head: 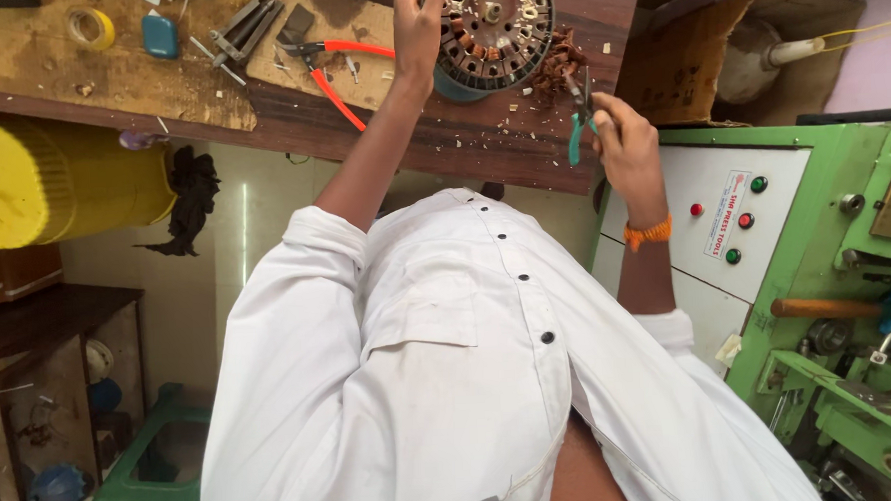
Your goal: The person uses pliers to cut and remove copper windings from a motor stator on a workbench. They then insert a new rotor into the stator and rotate it to check alignment.
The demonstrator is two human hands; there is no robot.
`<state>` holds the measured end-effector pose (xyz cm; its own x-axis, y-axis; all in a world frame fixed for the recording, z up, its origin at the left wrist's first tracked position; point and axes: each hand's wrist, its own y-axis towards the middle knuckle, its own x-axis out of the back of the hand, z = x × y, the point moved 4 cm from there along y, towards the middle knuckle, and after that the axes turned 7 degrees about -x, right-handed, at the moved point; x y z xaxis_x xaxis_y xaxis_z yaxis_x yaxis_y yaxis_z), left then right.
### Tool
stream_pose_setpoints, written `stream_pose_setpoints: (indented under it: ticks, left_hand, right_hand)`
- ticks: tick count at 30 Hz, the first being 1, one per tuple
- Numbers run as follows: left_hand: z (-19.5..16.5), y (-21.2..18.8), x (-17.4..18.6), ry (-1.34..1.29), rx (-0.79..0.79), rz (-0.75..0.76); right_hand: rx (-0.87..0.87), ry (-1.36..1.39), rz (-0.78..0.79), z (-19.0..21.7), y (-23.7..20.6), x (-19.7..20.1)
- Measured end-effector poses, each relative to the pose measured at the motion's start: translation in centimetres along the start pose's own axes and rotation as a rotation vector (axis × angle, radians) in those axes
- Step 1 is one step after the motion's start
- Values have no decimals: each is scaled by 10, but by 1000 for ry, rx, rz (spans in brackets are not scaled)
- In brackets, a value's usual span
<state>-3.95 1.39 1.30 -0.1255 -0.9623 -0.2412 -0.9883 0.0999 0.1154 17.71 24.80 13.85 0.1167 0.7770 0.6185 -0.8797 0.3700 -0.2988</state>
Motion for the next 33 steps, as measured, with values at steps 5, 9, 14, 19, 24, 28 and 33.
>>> stream_pose_setpoints:
  ticks: [5,9,14,19,24,28,33]
  left_hand:
    - [-1,18,7,231,28,167]
    - [-11,22,2,153,-166,258]
    - [-3,10,-1,325,26,140]
    - [-18,-2,-1,259,-154,93]
    - [-15,0,-4,282,-121,113]
    - [-8,2,-4,248,-207,121]
    - [-7,4,-6,245,-317,147]
  right_hand:
    - [30,56,50,52,-24,-14]
    - [172,1,0,93,-27,-24]
    - [229,-159,6,115,-25,-15]
    - [325,-264,-72,111,-21,-26]
    - [384,-132,-126,99,-25,-37]
    - [303,-174,-63,91,-17,-30]
    - [252,-163,-67,73,3,-34]
